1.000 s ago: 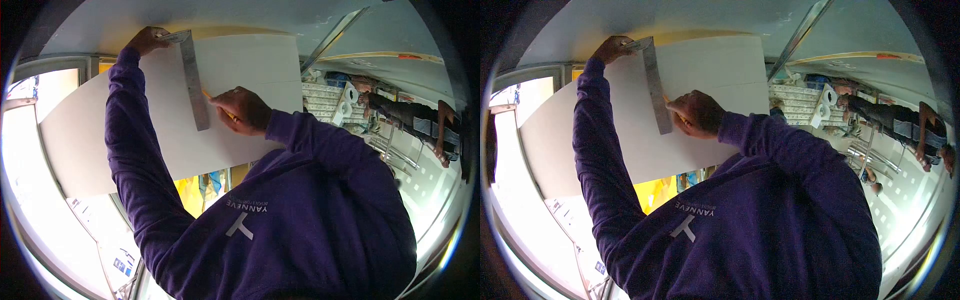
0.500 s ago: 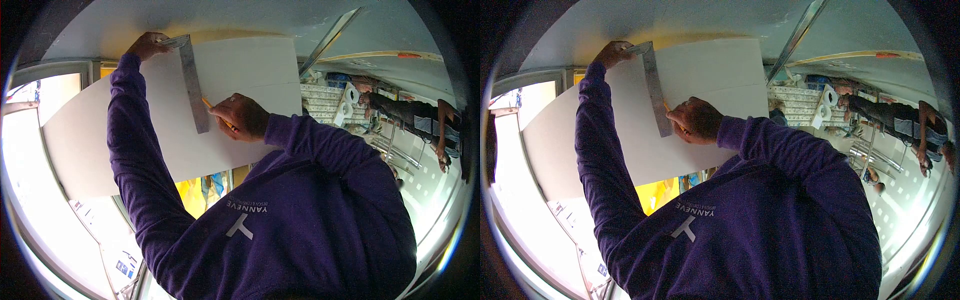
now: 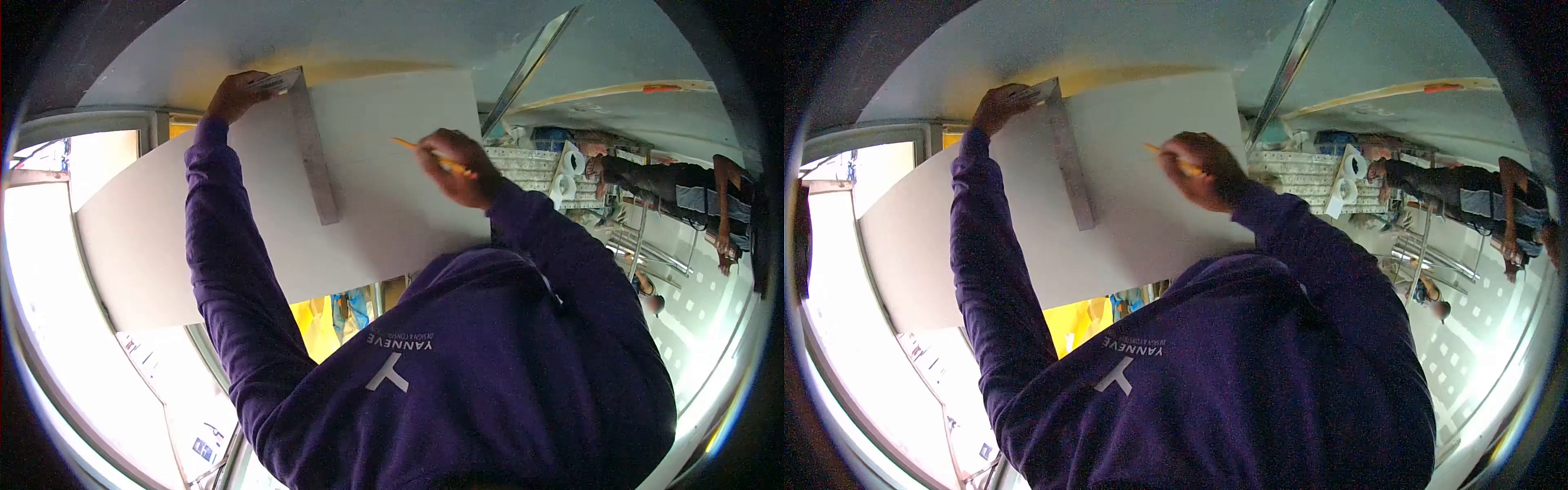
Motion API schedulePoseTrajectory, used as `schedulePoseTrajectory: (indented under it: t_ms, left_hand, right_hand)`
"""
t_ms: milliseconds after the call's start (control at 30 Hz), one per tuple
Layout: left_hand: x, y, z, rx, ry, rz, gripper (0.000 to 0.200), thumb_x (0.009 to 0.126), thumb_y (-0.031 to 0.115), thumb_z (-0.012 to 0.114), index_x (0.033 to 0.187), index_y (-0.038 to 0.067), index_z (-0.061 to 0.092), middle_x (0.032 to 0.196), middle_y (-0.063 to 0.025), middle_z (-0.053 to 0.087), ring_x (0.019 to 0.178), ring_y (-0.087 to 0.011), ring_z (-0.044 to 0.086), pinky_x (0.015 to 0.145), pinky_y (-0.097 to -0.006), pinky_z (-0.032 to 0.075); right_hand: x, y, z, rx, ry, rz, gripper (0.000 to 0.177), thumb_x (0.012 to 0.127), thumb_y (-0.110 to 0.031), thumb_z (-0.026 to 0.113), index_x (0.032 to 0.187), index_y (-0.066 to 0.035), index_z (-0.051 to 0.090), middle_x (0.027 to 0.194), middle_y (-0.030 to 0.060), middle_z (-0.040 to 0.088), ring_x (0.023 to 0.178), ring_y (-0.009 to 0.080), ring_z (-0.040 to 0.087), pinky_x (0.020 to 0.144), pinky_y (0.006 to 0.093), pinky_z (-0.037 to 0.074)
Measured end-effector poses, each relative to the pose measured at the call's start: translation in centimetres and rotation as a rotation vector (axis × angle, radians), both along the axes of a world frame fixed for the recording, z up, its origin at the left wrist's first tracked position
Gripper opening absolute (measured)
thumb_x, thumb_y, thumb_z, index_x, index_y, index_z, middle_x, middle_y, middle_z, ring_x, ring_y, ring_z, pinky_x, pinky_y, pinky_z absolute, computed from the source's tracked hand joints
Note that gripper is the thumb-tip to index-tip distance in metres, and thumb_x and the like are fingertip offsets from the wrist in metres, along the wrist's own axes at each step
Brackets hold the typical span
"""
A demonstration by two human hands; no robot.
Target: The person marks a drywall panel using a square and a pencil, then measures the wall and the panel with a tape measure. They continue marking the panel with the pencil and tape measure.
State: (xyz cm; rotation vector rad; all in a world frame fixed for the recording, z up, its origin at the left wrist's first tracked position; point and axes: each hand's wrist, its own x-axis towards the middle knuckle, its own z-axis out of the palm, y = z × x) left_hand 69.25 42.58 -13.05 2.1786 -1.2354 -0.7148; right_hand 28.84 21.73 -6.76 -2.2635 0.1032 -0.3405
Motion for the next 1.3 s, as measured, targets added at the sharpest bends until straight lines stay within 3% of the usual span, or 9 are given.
schedulePoseTrajectory:
  t_ms: [67,333,600,800,867,933,1000,1133,1300]
  left_hand:
    - [0.2,0.4,-1.2,-0.052,-0.089,0.04,0.05,0.077,0.038,0.078,0.111,0.003,0.068,0.099,-0.0109,0.071,0.088,-0.0218,0.066,0.085,-0.0344,0.05]
    - [-3.0,1.7,2.7,-0.138,-0.306,0.441,0.044,0.081,0.046,0.072,0.092,0.004,0.068,0.081,-0.012,0.069,0.071,-0.0246,0.064,0.071,-0.0367,0.05]
    - [-10.6,6.9,7.9,-0.414,-0.461,0.64,0.033,0.09,0.033,0.056,0.086,0.001,0.064,0.068,-0.0116,0.059,0.062,-0.0196,0.056,0.062,-0.0333,0.047]
    - [-19.7,10.2,5.8,-0.662,-0.192,0.848,0.047,0.093,0.047,0.058,0.077,0.002,0.058,0.065,0.0032,0.046,0.06,-0.0076,0.04,0.054,-0.0245,0.031]
    - [-22.5,10.9,4.2,-0.751,-0.057,0.941,0.05,0.093,0.052,0.059,0.075,0.005,0.056,0.066,0.0062,0.043,0.063,-0.005,0.037,0.055,-0.0221,0.026]
    - [-24.2,12.6,1.2,-0.867,0.102,1.008,0.053,0.091,0.056,0.058,0.079,0.005,0.056,0.071,0.0002,0.049,0.068,-0.0109,0.044,0.064,-0.0286,0.038]
    - [-26.1,13.1,0.1,-1.049,0.27,1.058,0.055,0.092,0.057,0.055,0.087,0.003,0.059,0.08,-0.0055,0.057,0.077,-0.0174,0.054,0.075,-0.0367,0.046]
    - [-28.0,14.6,-0.8,-1.391,0.568,0.834,0.044,0.097,0.047,0.053,0.094,0.003,0.057,0.085,-0.0081,0.057,0.081,-0.022,0.054,0.083,-0.0446,0.046]
    - [-29.5,14.8,0.4,-1.117,0.377,1.11,0.043,0.098,0.045,0.052,0.092,0.003,0.058,0.085,-0.0079,0.057,0.081,-0.0207,0.056,0.08,-0.0393,0.047]
  right_hand:
    - [-2.7,-2.7,0.8,0.025,0.22,-0.064,0.019,0.095,-0.02,0.056,0.092,-0.002,0.059,0.084,0.0137,0.064,0.078,0.0348,0.063,0.068,0.0419,0.05]
    - [-10.3,-6.7,-3.9,0.509,0.102,-0.421,0.031,0.101,-0.031,0.051,0.109,-0.003,0.063,0.095,0.0088,0.066,0.09,0.0204,0.064,0.083,0.0317,0.05]
    - [-13.8,-10.7,-3.7,0.289,0.343,-0.482,0.061,0.102,-0.054,0.033,0.111,-0.002,0.064,0.09,0.0088,0.067,0.086,0.0165,0.063,0.079,0.031,0.049]
    - [-12.4,-8.8,-2.1,0.437,0.235,-0.419,0.041,0.101,-0.04,0.047,0.099,-0.003,0.064,0.081,0.009,0.065,0.075,0.0163,0.064,0.072,0.0335,0.051]
    - [-12.5,-9.8,-2.9,0.223,0.303,-0.261,0.033,0.098,-0.034,0.055,0.098,-0.001,0.062,0.082,0.0084,0.063,0.075,0.0169,0.063,0.072,0.0331,0.052]
    - [-11.9,-9.8,-3.1,0.119,0.358,-0.228,0.033,0.097,-0.033,0.056,0.097,-0.001,0.062,0.08,0.0086,0.063,0.072,0.0161,0.063,0.069,0.0322,0.052]
    - [-11.1,-8.9,-3.2,0.332,0.308,-0.26,0.033,0.097,-0.033,0.056,0.096,-0.001,0.062,0.078,0.0085,0.062,0.071,0.016,0.062,0.069,0.0316,0.051]
    - [-9.7,-9.9,-3.3,0.252,0.362,-0.213,0.032,0.099,-0.03,0.056,0.097,0.001,0.063,0.083,0.0079,0.067,0.074,0.0142,0.064,0.07,0.03,0.051]
    - [-7.0,-8.7,-1.6,0.172,0.241,-0.066,0.028,0.095,-0.03,0.06,0.095,-0.002,0.062,0.085,0.0083,0.067,0.079,0.0204,0.065,0.072,0.0321,0.051]
